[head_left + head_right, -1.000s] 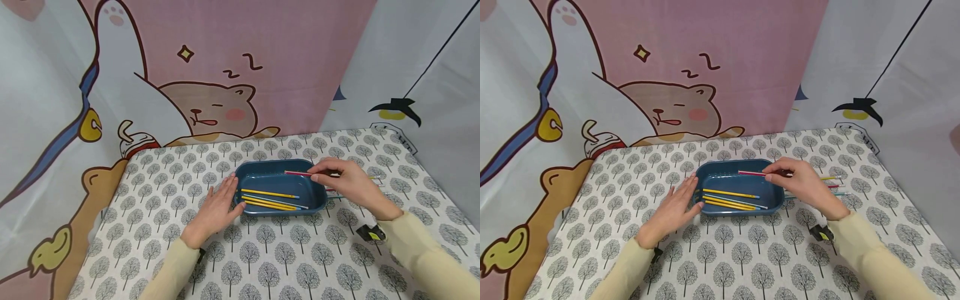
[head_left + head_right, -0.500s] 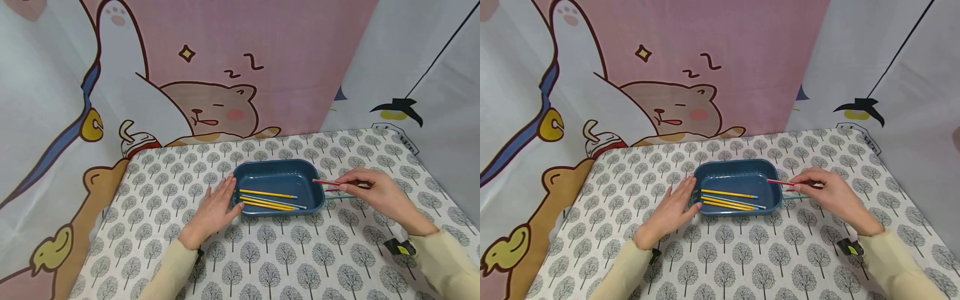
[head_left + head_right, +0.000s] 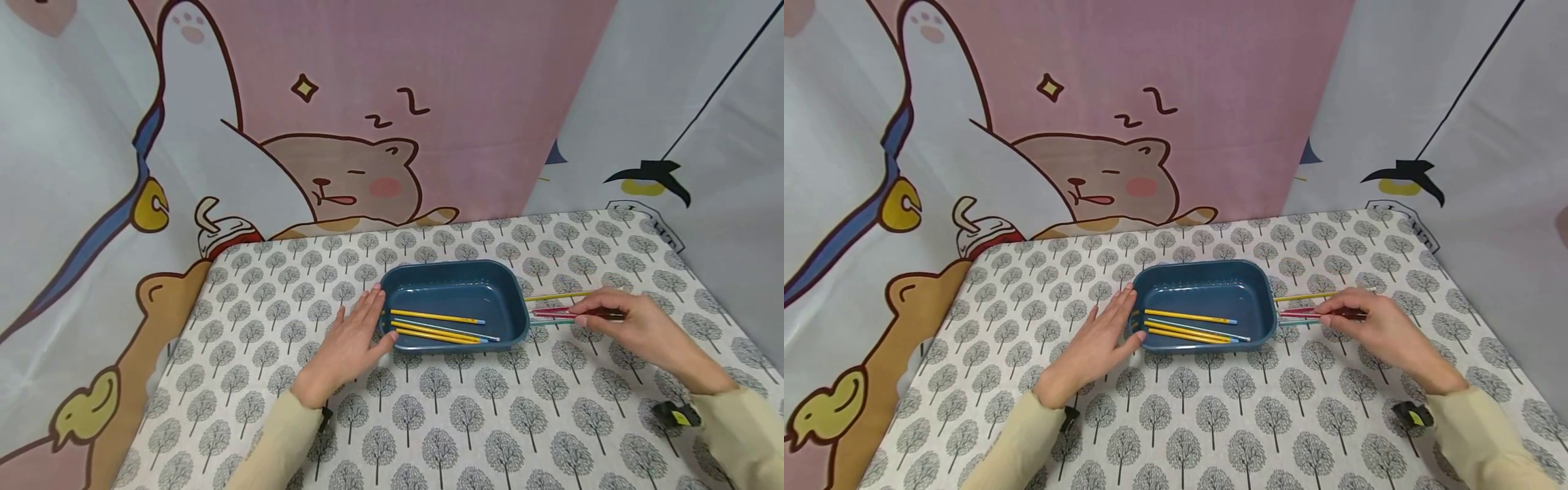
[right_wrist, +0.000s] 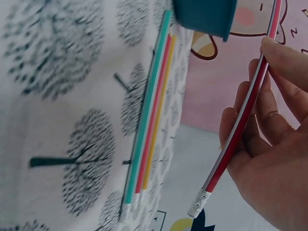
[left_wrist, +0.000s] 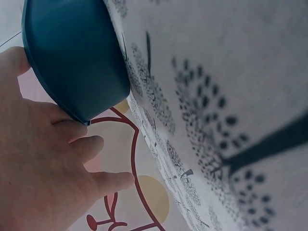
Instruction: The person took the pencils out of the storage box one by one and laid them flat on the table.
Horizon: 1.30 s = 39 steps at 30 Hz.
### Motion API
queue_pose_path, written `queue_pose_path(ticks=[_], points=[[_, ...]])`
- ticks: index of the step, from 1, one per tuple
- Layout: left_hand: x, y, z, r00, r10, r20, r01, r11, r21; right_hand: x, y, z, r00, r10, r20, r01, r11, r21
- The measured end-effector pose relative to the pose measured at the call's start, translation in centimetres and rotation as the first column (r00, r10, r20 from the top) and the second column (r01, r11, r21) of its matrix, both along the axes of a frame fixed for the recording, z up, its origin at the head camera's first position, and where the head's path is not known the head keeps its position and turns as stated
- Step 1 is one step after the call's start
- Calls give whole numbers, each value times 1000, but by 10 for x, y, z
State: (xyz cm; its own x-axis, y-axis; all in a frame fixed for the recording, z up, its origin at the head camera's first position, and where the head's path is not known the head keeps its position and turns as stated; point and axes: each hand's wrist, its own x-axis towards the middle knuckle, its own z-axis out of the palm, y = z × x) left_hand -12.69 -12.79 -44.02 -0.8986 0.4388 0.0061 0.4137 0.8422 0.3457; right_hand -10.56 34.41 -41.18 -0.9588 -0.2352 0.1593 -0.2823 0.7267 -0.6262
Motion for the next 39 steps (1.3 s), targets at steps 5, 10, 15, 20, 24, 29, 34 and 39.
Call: queue_pose_path(ticks=[5, 10, 15, 20, 24, 29, 34, 39], points=[[0, 0, 0, 1000, -1, -10, 1, 1000, 4, -2, 7, -13, 999, 18, -34, -18, 1000, -10], [1, 0, 0, 1000, -1, -17, 1, 1000, 12, -3, 11, -26, 999, 27, -34, -27, 999, -21], [1, 0, -1, 1000, 2, -14, -2, 1000, 12, -3, 13, -32, 999, 26, -22, -26, 1000, -8], [1, 0, -1, 1000, 2, -8, -2, 1000, 4, -3, 14, -36, 999, 32, -9, -31, 999, 21], [0, 0, -1, 1000, -1, -9, 1, 1000, 0, -5, 14, -40, 997, 55, -46, -52, 997, 58], [1, 1, -1, 1000, -5, -8, 5, 1000, 3, -6, 13, -43, 993, 87, -74, -83, 995, 58], [1, 1, -1, 1000, -5, -14, 5, 1000, 7, -7, 10, -43, 992, 95, -89, -88, 993, 81], [1, 1, -1, 1000, 0, -9, 0, 1000, 6, -9, 9, -43, 988, 99, -116, -84, 989, 124]])
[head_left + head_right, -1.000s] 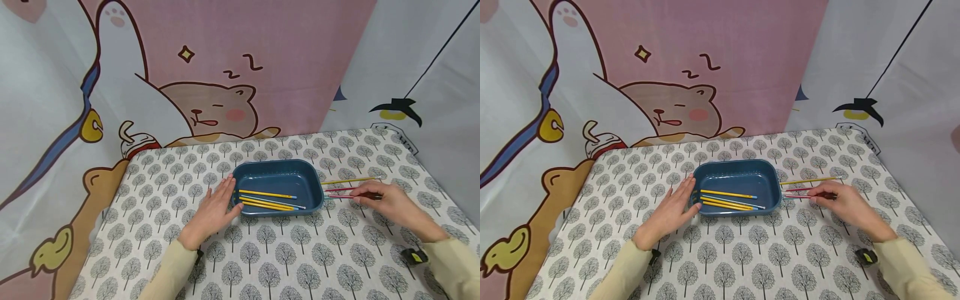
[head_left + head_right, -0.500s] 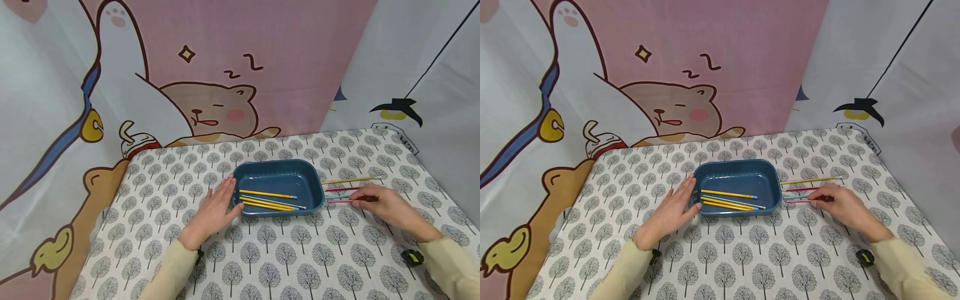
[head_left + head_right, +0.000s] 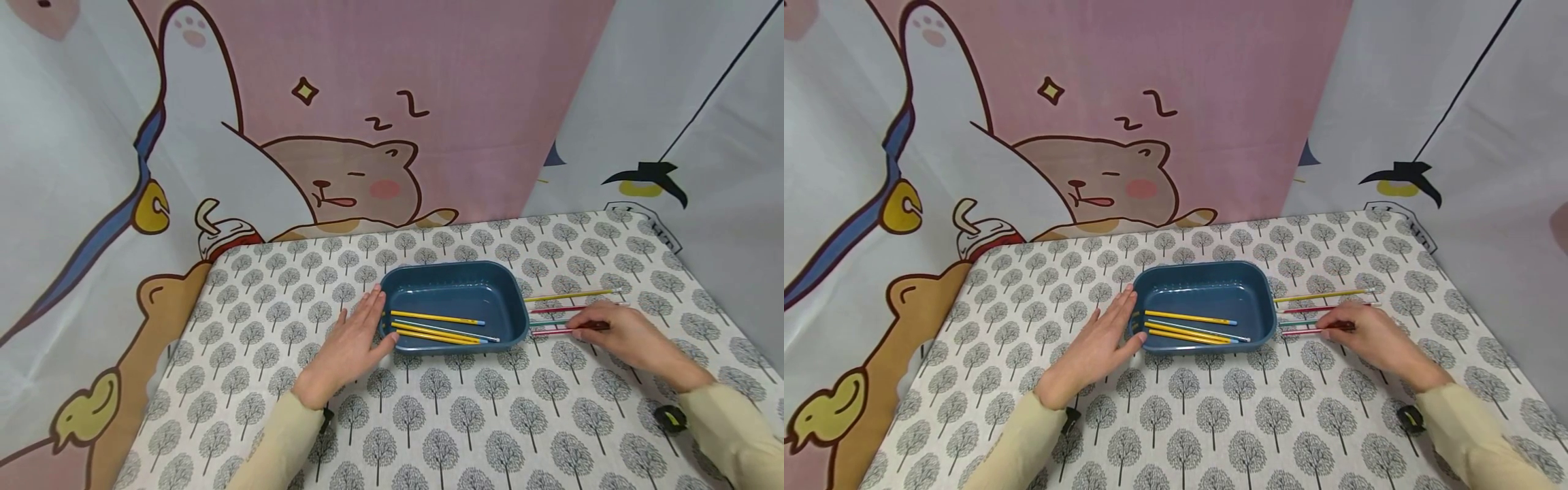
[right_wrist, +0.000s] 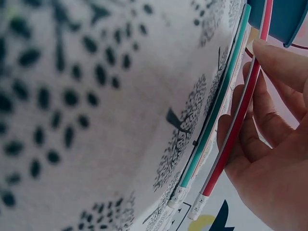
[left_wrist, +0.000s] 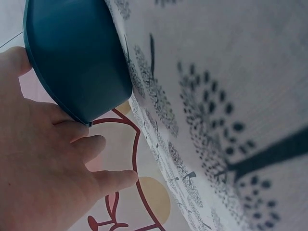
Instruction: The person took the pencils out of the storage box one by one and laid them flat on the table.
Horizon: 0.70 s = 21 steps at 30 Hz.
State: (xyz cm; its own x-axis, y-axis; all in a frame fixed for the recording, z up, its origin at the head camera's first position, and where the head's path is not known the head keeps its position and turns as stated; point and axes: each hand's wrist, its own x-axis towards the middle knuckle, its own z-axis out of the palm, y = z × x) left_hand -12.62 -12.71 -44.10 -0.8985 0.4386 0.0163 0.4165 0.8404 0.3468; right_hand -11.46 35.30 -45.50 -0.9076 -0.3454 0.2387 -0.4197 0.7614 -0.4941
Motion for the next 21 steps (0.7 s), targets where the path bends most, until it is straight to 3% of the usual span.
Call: queue_pose_path(ticks=[12, 21], points=[[0, 0, 1, 1000, 2, -1, -2, 1000, 0, -3, 1, -1, 998, 20, 60, -21, 1000, 16], [0, 0, 2, 1000, -2, -5, 2, 1000, -4, -6, 1, 1, 987, -30, 158, 18, 997, 80]])
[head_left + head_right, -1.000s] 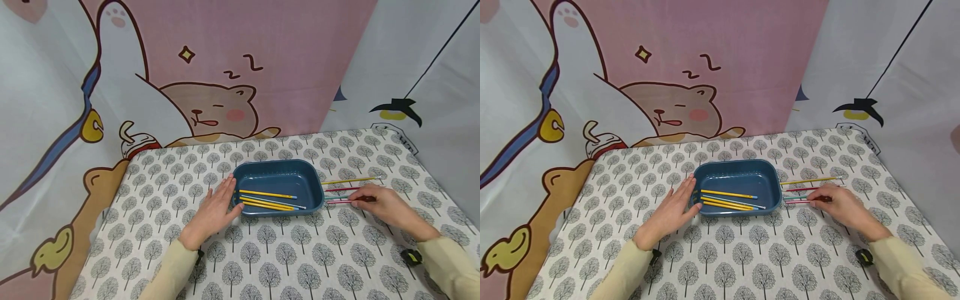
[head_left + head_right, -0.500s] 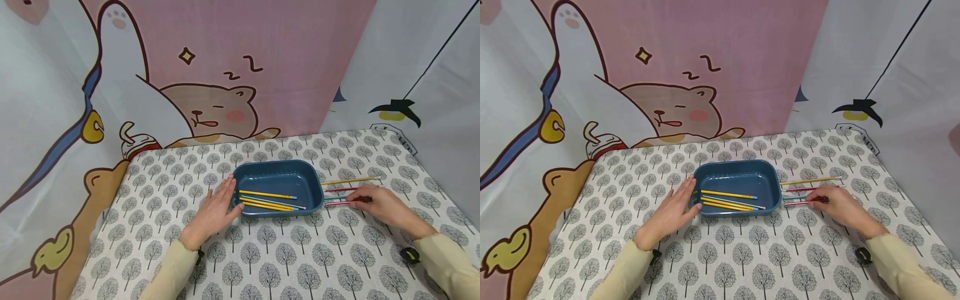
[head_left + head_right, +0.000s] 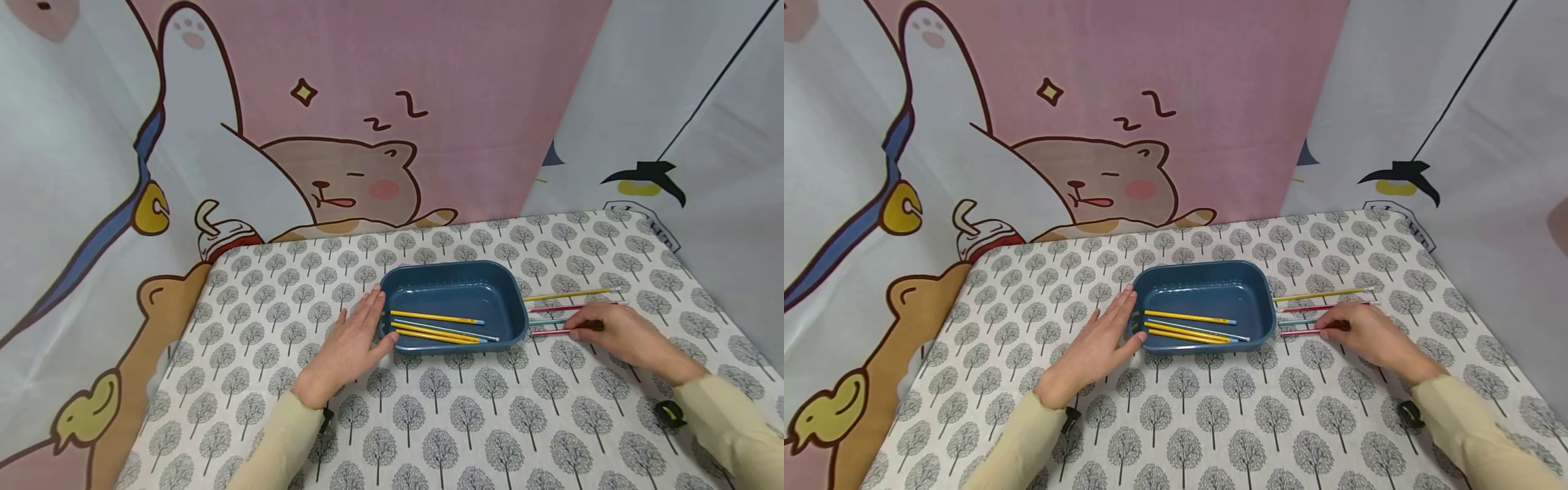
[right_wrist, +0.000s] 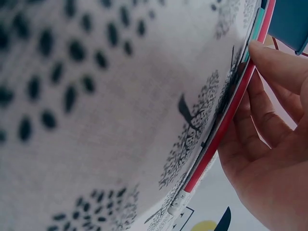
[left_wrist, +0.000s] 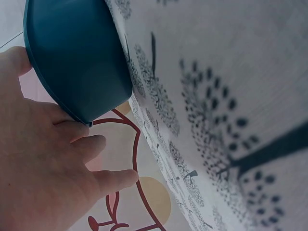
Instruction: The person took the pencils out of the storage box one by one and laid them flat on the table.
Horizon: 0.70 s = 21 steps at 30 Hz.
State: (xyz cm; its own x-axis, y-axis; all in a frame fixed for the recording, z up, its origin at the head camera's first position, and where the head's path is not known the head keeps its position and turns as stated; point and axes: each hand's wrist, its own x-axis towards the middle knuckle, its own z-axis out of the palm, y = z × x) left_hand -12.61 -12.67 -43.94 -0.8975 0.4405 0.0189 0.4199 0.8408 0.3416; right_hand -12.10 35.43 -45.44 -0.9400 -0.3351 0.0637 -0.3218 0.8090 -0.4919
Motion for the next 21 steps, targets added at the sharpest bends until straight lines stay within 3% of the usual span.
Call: queue_pose_path(ticks=[5, 21], points=[[0, 0, 0, 1000, 0, 5, 0, 1000, 6, -1, -1, 2, 999, -2, 46, 2, 1000, 6], [0, 0, 0, 1000, 0, 5, 0, 1000, 1, -2, -1, 2, 999, 50, -3, -50, 998, 43]])
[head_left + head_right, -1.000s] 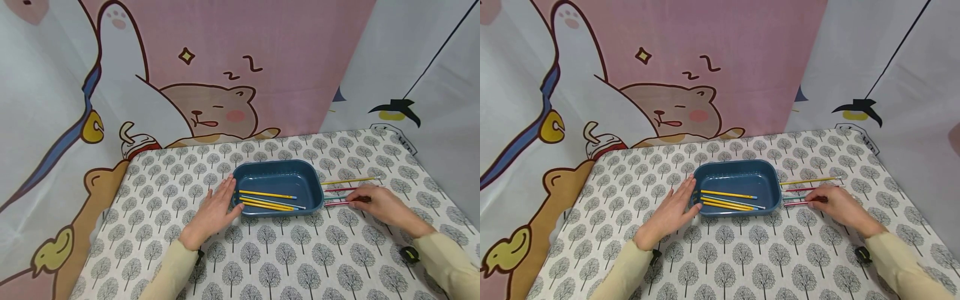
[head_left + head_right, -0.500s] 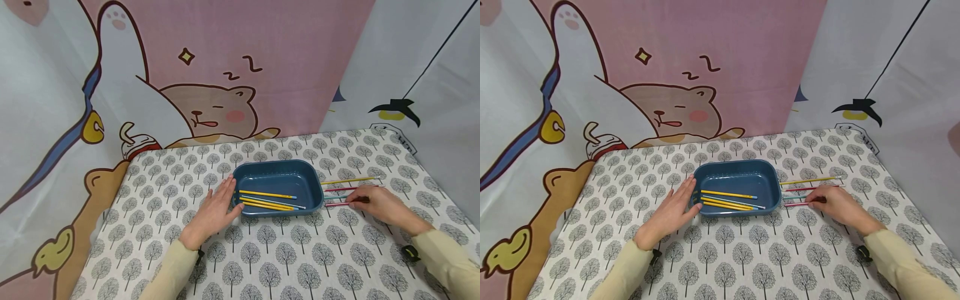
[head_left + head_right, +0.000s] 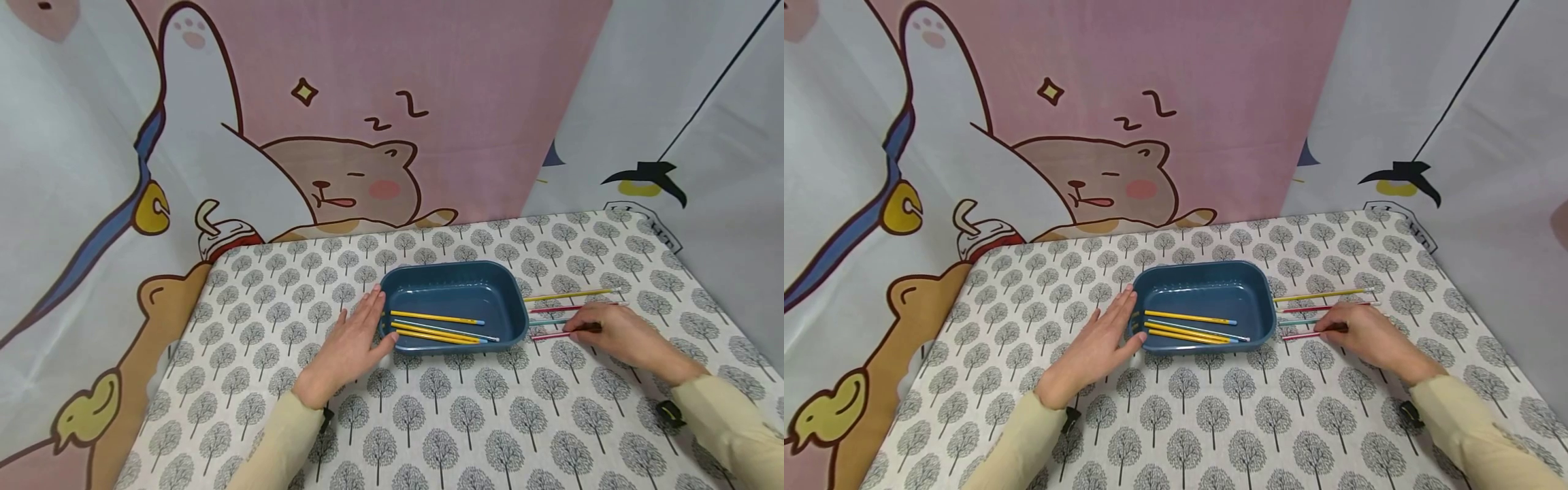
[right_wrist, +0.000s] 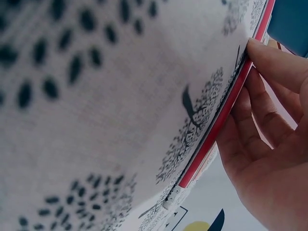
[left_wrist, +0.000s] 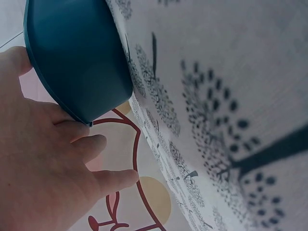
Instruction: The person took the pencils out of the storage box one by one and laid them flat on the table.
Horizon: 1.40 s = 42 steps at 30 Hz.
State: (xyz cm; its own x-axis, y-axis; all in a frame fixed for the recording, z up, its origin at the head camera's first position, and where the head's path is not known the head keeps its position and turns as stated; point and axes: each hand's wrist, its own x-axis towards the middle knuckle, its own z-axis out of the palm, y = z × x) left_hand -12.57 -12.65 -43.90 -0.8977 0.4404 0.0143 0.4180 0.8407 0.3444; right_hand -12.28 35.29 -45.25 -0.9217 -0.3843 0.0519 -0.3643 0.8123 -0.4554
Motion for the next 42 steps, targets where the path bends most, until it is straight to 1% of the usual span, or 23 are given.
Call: queue_pose_path(ticks=[4, 11, 17, 19, 22, 26, 27, 30, 32, 34, 38, 42], points=[[0, 0, 0, 1000, -1, 0, 1, 1000, 0, 0, 0, 0, 1000, -8, 9, 8, 1000, 7], [0, -1, -1, 1000, -3, -1, 3, 1000, -4, 3, 0, 1, 1000, -21, -2, 21, 999, 49], [0, -1, -2, 1000, -4, -2, 4, 1000, -1, 5, 0, 1, 999, -33, 0, 33, 998, 61], [0, -1, -2, 1000, -5, -3, 5, 1000, -3, 7, 1, 2, 999, -37, -12, 38, 998, 54], [0, -1, -2, 1000, -7, -1, 7, 1000, -10, 12, 2, 4, 997, -55, -57, 57, 998, 36], [0, -1, -2, 1000, -6, 1, 6, 1000, -8, 18, 4, 8, 993, -76, -95, 76, 997, -6], [0, -1, -2, 1000, -5, 1, 5, 1000, -9, 19, 4, 9, 993, -76, -94, 75, 997, -21], [0, -1, -2, 1000, -4, -4, 4, 1000, -6, 22, 4, 13, 996, -81, -49, 78, 995, -64], [0, -1, -2, 1000, -5, -6, 5, 1000, -8, 24, 2, 17, 996, -82, -35, 79, 993, -88], [0, -1, -2, 1000, -5, -6, 5, 1000, -9, 26, 0, 20, 996, -82, -34, 79, 992, -100], [0, -1, -2, 1000, -5, -6, 5, 1000, -11, 28, -6, 26, 993, -88, -77, 79, 991, -107], [-1, -1, -2, 1000, -7, -8, 7, 1000, -10, 29, -15, 34, 992, -98, -82, 87, 988, -130]])
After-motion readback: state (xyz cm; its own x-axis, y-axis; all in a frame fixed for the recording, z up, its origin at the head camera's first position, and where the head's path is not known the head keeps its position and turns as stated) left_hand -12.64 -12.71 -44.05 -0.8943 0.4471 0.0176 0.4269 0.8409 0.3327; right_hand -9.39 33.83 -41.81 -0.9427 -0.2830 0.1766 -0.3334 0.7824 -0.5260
